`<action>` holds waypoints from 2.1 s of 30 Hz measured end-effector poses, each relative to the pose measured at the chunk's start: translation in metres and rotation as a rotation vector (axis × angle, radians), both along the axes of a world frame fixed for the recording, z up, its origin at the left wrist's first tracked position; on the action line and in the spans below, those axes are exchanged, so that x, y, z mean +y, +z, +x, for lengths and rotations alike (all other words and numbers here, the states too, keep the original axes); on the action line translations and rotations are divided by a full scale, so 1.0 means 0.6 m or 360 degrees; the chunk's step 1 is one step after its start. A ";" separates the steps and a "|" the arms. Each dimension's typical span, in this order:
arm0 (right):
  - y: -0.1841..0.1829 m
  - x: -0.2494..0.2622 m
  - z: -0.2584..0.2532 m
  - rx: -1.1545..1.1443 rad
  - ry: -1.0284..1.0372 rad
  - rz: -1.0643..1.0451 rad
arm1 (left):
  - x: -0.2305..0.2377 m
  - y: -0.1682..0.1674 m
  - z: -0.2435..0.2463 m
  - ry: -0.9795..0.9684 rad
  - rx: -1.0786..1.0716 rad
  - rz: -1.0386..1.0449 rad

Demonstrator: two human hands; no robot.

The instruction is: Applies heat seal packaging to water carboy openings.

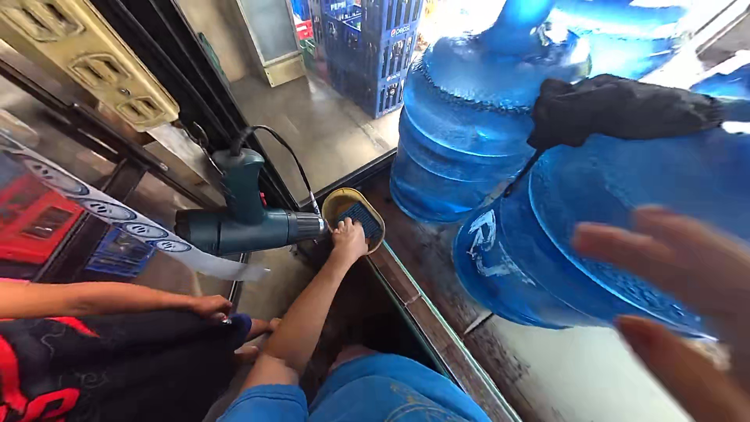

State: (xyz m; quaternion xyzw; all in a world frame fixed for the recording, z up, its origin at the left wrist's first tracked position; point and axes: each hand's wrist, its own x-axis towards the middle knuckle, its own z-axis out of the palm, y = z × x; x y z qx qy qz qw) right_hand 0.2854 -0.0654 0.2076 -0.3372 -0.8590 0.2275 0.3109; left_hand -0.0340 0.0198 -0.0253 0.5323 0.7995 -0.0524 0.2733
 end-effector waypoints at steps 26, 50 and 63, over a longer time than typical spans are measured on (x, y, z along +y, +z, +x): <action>-0.158 0.002 -0.004 0.0775 -0.0060 -0.0833 | -0.133 0.242 0.134 -0.0115 -0.1955 0.1500; -0.148 -0.025 0.060 0.0864 -0.0023 0.0192 | -0.164 0.223 0.236 -0.0802 -0.2940 0.0565; -0.118 -0.050 0.106 0.1342 -0.0063 -0.0178 | -0.095 0.310 0.290 -0.1450 -0.1980 0.1454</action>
